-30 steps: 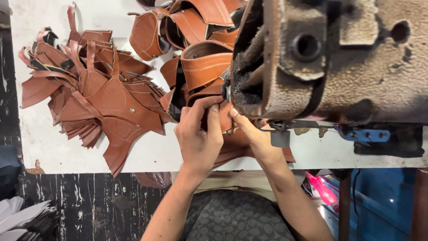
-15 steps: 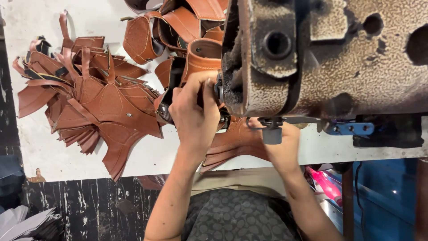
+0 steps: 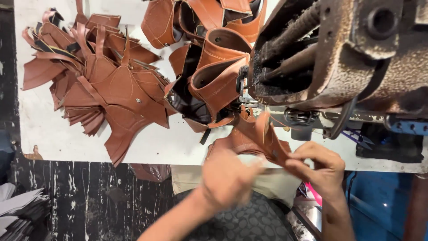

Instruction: Stitch together brown leather shoe components using an industrial sewing machine.

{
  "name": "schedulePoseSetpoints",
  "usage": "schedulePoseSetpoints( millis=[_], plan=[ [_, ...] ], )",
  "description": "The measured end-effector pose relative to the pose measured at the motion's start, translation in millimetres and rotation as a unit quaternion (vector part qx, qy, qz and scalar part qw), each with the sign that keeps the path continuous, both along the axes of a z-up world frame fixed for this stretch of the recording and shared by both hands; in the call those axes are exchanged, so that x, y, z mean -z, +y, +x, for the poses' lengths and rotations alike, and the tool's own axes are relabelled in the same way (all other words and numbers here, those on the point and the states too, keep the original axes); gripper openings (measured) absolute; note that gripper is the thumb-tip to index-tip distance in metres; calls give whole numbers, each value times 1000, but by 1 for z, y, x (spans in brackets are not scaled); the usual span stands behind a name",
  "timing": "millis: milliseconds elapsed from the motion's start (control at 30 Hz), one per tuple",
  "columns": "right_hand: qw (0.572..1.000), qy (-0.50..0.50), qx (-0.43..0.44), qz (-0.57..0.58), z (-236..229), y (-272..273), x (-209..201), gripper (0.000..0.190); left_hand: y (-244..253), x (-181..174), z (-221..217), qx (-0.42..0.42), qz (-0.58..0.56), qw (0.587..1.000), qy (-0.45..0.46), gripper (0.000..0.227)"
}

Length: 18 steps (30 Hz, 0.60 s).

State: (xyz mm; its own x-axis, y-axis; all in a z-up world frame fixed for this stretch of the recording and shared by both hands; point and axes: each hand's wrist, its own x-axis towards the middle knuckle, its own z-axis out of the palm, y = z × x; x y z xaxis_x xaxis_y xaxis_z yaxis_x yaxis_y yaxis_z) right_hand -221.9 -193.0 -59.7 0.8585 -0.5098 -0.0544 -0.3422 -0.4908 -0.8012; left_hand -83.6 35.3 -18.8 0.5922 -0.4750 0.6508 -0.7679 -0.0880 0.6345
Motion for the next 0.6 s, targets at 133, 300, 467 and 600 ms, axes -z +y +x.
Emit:
schedulePoseSetpoints(
  millis=[133,300,467,600],
  plan=[
    [924,-186,-155,295,16,13,-15,20,-2,-9,-46,147,50,979,131,53],
    [894,-236,-158,346,64,45,-23,21,-25,-14,-29,-9,-45,983,175,38],
    [860,-60,54,504,94,28,-23,22,-51,-45,36,-70,25,864,497,24],
    [838,2,43,543,109,11,-10,20,-64,-30,51,-60,34,924,377,23]
  ],
)
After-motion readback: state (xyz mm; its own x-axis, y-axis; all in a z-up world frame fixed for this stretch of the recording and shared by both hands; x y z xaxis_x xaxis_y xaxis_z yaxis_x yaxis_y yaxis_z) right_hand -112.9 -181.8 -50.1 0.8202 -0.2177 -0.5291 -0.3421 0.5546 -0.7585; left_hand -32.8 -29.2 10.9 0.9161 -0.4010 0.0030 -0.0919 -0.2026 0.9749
